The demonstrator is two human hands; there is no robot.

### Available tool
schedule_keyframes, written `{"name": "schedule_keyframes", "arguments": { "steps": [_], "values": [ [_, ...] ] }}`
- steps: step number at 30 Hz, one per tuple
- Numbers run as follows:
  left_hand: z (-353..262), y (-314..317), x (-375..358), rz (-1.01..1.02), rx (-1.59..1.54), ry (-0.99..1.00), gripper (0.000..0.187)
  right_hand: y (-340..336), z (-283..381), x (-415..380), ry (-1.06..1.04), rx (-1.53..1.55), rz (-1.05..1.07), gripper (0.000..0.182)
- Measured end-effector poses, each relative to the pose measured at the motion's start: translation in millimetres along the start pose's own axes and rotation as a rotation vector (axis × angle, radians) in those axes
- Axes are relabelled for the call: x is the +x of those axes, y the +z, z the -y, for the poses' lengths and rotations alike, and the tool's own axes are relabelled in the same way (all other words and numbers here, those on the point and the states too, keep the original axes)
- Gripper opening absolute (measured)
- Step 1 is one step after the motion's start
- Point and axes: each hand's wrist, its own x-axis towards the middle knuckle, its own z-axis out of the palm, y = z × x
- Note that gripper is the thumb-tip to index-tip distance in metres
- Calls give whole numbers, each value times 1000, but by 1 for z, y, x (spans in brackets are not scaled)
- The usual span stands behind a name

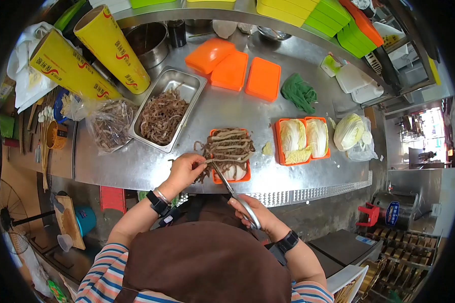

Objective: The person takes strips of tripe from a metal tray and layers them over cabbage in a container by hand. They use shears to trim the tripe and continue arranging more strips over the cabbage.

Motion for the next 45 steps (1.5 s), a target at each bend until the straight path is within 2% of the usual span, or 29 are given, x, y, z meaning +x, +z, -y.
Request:
{"name": "schedule_keyframes", "arguments": {
  "steps": [4, 10, 17, 20, 22, 24, 25, 26, 27, 29, 30, 31, 33, 35, 39, 41, 43, 45],
  "values": [
    [0, -3, 0, 25, -10, 25, 11, 10, 2, 5, -4, 79, -63, 40],
    [-4, -6, 4, 52, 37, 120, 10, 16, 3, 16, -66, 39, -103, 37],
    [-1, -9, 0, 27, 21, 101, 11, 6, 2, 1, -73, 3, -95, 32],
    [6, -20, -4, -10, 33, 141, 13, -10, 8, -22, -280, -78, -266, 32],
    [0, -27, -9, 34, -23, 89, 13, -35, 12, -5, -378, -480, -690, 47],
    [-4, -30, -13, 109, -150, -5, 14, -74, 9, 36, -640, -838, -918, 51],
    [-5, -28, -15, 103, -144, -3, 14, -80, 24, 44, -710, -891, -951, 49],
    [-5, -26, -17, 93, -231, 2, 14, -87, 37, 55, -553, -926, -946, 49],
    [-5, -26, -19, 83, -316, 5, 14, -96, 40, 68, -562, -924, -936, 49],
    [-8, -26, -21, 96, -378, -74, 15, -112, 40, 90, -510, -1130, -940, 49],
    [-9, -27, -20, 114, -452, -145, 16, -107, 46, 84, -619, -1341, -998, 44],
    [-9, -28, -19, 104, -449, -148, 16, -93, 57, 72, -629, -1344, -991, 44],
    [-11, -27, -20, 162, -494, -163, 18, -51, 77, 49, -984, -973, -637, 35],
    [-19, -24, -20, 185, -532, -151, 17, -10, 80, 45, -911, -558, -171, 25],
    [-24, -24, -17, 180, -577, -114, 14, 11, 76, 73, -828, -670, -78, 15],
    [-22, -29, -17, 224, -596, -132, 13, 11, 75, 76, -611, -555, -12, 10],
    [-18, -33, -15, 272, -626, -148, 13, 5, 68, 79, -624, -502, -6, 9],
    [-12, -40, -13, 362, -474, -126, 17, -1, 64, 74, -636, -450, -1, 7]
  ]
}}
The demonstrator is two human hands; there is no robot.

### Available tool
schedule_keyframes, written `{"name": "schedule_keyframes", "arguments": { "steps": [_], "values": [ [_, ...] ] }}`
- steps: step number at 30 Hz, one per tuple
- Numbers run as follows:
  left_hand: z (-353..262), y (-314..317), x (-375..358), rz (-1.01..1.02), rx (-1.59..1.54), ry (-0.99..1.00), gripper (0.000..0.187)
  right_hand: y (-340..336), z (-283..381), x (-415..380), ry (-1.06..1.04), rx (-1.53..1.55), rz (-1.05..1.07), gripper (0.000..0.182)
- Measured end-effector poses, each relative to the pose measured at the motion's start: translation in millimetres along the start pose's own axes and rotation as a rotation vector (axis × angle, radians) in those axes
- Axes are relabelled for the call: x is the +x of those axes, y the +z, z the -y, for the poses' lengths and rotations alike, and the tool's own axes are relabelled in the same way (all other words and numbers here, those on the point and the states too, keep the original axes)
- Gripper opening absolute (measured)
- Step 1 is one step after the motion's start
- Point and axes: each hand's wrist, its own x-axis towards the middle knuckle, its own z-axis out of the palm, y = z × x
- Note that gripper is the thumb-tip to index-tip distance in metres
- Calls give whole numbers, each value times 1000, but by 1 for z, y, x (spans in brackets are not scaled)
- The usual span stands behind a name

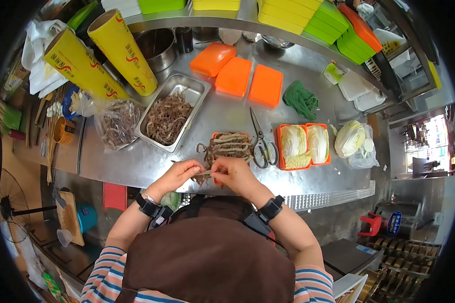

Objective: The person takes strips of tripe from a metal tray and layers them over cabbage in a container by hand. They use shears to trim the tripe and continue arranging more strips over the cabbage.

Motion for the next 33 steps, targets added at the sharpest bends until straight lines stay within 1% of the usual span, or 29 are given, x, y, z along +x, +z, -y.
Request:
{"name": "schedule_keyframes", "arguments": {
  "steps": [1, 2, 3, 4, 6, 7, 12, 14, 16, 18, 19, 21, 22, 24, 25, 27, 31, 33],
  "values": [
    [1, -4, -1, 39, 81, -12, 19, -3, 3, -5, -11, 19, -39, 7],
    [4, -8, -4, 39, 78, -10, 19, -7, 6, -11, -22, 39, -79, 8],
    [6, -11, -7, 54, 81, 25, 18, -10, 11, -17, -5, -87, -123, 9],
    [7, -12, -8, 71, 84, 62, 17, -12, 12, -23, -2, -89, -127, 9],
    [2, -9, -10, 73, 30, 45, 16, -16, 11, -36, 39, -168, -184, 9],
    [-1, -7, -11, 71, -23, 25, 14, -17, 10, -43, 87, -147, -191, 9],
    [-16, 20, 3, 131, -60, 64, 13, -31, -14, -70, 119, -47, -276, 11],
    [-6, 31, 16, 82, -88, 74, 9, -41, -29, -70, 125, -42, -342, 11],
    [-4, 38, 25, 63, -39, 83, 7, -48, -52, -64, 100, -55, -363, 11],
    [-7, 44, 32, -37, 60, 54, 8, -51, -65, -56, 123, 21, -374, 10],
    [-4, 46, 34, -34, 64, 50, 8, -52, -67, -52, 105, -39, -398, 10],
    [1, 50, 36, -183, 332, 146, 11, -53, -68, -46, 75, -86, -437, 10],
    [0, 52, 37, -183, 337, 140, 11, -52, -69, -44, 43, -139, -475, 10],
    [-3, 56, 39, -282, 429, 187, 12, -52, -78, -39, 1, -127, -495, 10],
    [-3, 58, 40, -284, 434, 180, 12, -51, -82, -37, -40, -124, -519, 10],
    [-1, 62, 41, -324, 477, 253, 12, -50, -86, -34, -40, -127, -524, 10],
    [4, 65, 38, -370, 532, 249, 15, -51, -96, -31, -75, -195, -516, 12],
    [5, 64, 34, -422, 428, 203, 21, -51, -98, -29, -99, -192, -517, 12]
  ]
}}
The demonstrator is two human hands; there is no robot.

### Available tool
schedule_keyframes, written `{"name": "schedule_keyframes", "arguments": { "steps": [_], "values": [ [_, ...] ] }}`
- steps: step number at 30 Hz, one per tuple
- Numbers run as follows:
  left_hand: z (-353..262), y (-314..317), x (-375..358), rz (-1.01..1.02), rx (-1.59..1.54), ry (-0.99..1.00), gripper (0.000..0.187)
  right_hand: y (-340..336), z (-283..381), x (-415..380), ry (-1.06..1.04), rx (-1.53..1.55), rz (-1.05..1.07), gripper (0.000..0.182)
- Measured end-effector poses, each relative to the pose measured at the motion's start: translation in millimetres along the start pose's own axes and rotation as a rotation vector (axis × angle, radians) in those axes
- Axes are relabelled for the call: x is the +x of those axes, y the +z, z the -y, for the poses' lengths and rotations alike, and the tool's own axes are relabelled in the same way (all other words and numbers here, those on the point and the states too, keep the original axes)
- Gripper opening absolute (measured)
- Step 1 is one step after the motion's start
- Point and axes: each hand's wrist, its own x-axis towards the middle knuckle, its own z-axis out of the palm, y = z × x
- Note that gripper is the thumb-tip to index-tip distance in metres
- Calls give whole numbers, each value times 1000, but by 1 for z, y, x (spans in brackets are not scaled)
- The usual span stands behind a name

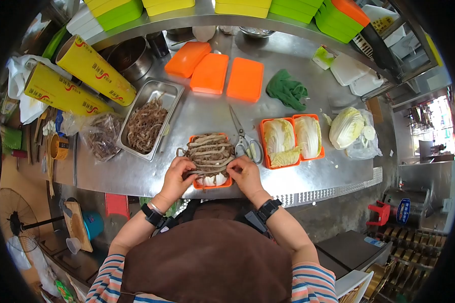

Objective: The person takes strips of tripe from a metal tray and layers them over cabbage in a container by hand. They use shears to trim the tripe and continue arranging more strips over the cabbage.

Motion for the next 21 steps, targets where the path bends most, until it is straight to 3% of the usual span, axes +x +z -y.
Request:
{"name": "schedule_keyframes", "arguments": {
  "steps": [3, 7, 12, 14, 17, 19, 21],
  "values": [
    [11, -9, -7, 8, 46, 9, 24, 0, 0, 1, -17, -3, 3, 12],
    [26, -20, -13, 31, -21, -120, 24, 1, -4, 3, 12, -57, 33, 12],
    [22, -21, -13, 52, 180, 8, 22, -2, 1, 1, -14, 11, 36, 13],
    [31, -17, -16, -63, 109, -79, 18, -14, 9, -1, -3, 70, 35, 13],
    [33, -20, -19, -59, 62, -98, 17, -30, 14, -1, -27, -156, -75, 19],
    [25, -21, -17, -11, 119, -92, 17, -33, 16, 3, -173, -573, -184, 28],
    [20, -17, -13, 35, 172, -77, 18, -27, 7, 5, -127, -626, -153, 34]
  ]
}}
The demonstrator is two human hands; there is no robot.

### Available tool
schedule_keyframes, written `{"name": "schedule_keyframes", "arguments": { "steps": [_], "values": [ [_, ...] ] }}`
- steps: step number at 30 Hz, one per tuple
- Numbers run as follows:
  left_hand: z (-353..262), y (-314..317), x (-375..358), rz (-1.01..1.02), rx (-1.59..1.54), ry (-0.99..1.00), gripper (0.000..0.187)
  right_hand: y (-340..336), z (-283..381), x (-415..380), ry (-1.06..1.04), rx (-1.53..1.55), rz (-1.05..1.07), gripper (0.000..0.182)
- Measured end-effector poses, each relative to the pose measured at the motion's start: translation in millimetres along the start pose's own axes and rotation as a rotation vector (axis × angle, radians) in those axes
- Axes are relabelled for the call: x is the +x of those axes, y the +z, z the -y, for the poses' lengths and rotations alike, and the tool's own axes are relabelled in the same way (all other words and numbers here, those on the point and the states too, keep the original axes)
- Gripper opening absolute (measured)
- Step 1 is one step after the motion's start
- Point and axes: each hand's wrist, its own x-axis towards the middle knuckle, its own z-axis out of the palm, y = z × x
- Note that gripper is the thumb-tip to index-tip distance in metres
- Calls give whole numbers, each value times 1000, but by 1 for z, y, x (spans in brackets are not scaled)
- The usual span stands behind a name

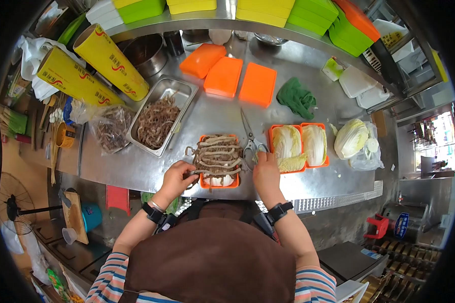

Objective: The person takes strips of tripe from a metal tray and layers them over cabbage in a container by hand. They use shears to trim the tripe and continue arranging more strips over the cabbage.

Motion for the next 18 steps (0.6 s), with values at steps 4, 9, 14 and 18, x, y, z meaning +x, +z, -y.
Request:
{"name": "schedule_keyframes", "arguments": {
  "steps": [4, 9, 14, 18],
  "values": [
    [-1, 3, 3, 25, 25, -31, 16, 18, -7, 4, 61, -147, 20, 33],
    [4, 5, 3, 93, -207, -136, 13, 15, -8, 19, 118, -190, 99, 40],
    [5, 0, 5, 146, -314, -97, 11, -13, 6, 27, 244, 131, 206, 54],
    [10, 0, 11, 328, -799, -447, 21, -23, -10, 24, 319, 234, 190, 55]
  ]
}}
